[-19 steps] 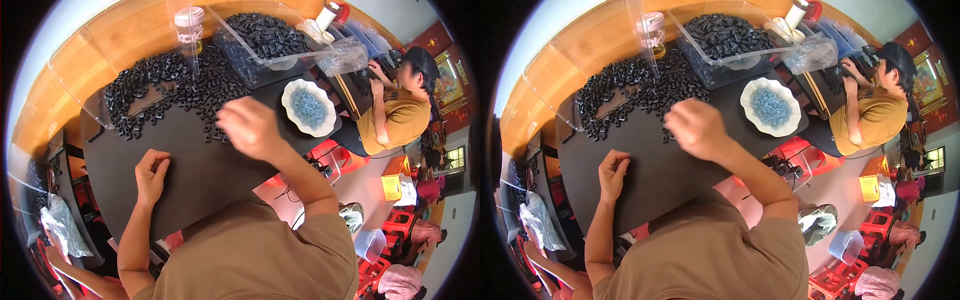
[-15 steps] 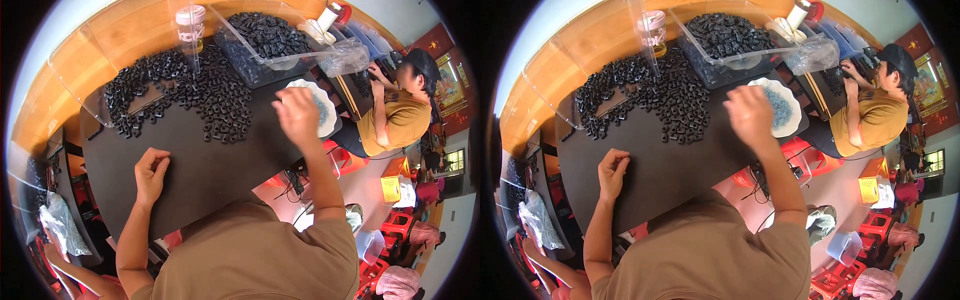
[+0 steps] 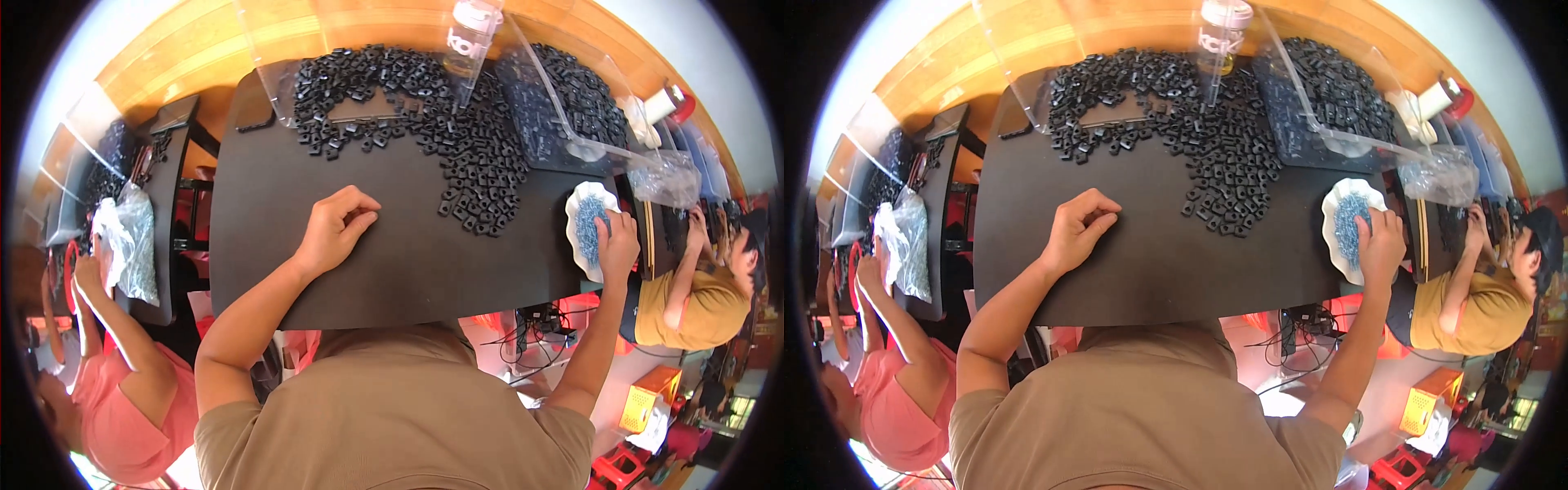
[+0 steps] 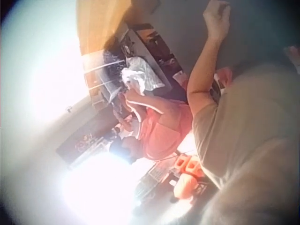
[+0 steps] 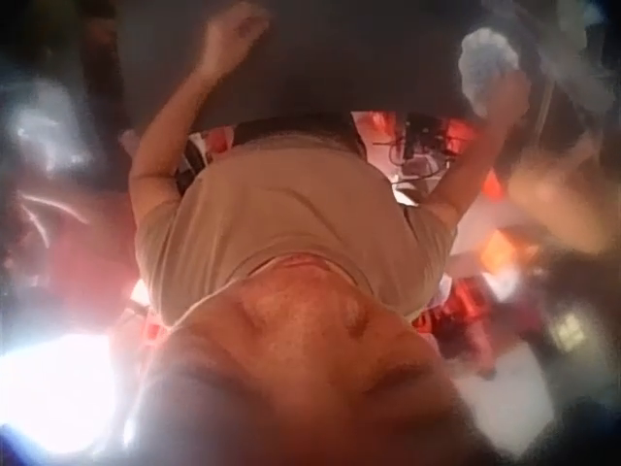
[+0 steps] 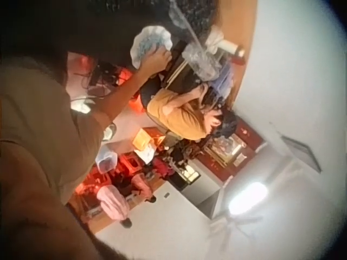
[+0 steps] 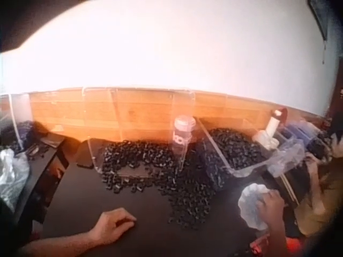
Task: The person assembles small plastic parts by hand, inserting tiny metal pins into them.
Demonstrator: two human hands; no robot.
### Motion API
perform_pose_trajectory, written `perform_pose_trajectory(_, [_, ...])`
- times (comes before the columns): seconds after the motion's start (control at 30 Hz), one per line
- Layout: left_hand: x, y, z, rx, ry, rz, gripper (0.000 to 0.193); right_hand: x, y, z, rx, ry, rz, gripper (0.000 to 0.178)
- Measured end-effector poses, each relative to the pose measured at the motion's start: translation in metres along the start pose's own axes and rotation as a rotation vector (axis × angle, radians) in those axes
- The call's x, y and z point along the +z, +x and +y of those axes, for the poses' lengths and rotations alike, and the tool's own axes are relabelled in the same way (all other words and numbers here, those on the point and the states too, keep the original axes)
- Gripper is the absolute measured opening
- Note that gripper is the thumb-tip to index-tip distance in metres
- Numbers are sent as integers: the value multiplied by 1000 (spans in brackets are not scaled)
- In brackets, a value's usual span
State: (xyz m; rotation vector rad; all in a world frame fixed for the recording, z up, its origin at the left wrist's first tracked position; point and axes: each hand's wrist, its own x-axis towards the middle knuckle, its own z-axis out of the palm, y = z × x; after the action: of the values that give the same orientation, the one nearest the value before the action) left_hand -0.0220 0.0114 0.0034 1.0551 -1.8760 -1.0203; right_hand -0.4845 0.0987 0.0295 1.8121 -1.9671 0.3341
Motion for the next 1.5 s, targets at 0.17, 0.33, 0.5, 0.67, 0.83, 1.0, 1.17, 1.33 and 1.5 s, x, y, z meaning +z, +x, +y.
perform_pose_trajectory(0.17, [-1, -1, -1, -5, -13, 4, 7, 1, 6, -9, -76, -36, 37, 27])
perform_pose_trajectory(0.33, [-4, -1, -2, 34, 15, -27, 8, 6, 9, -5, -134, -109, 61, 18])
perform_pose_trajectory(0.5, [-2, 0, -2, 47, -17, -23, 8, 15, 8, 3, -107, -120, 126, 19])
perform_pose_trajectory(0.67, [0, 1, -5, 67, -46, -47, 9, 12, 6, 11, -10, -13, 218, 17])
perform_pose_trajectory(0.83, [-5, -2, -4, 31, 0, -32, 8, 2, 17, 2, 281, 323, 417, 20])
perform_pose_trajectory(1.0, [-4, 2, -3, 61, -5, -44, 7, -17, 20, -44, 520, 736, 410, 19])
perform_pose_trajectory(1.17, [-5, 2, -1, 31, -5, -60, 8, -22, 39, -163, 177, 1113, 157, 9])
perform_pose_trajectory(1.33, [-6, 0, -1, 17, -16, -55, 8, 5, 71, -238, -84, 1152, -63, 15])
perform_pose_trajectory(1.5, [-4, 1, -6, 39, -5, -7, 14, 22, 92, -256, -113, 1161, -180, 16])
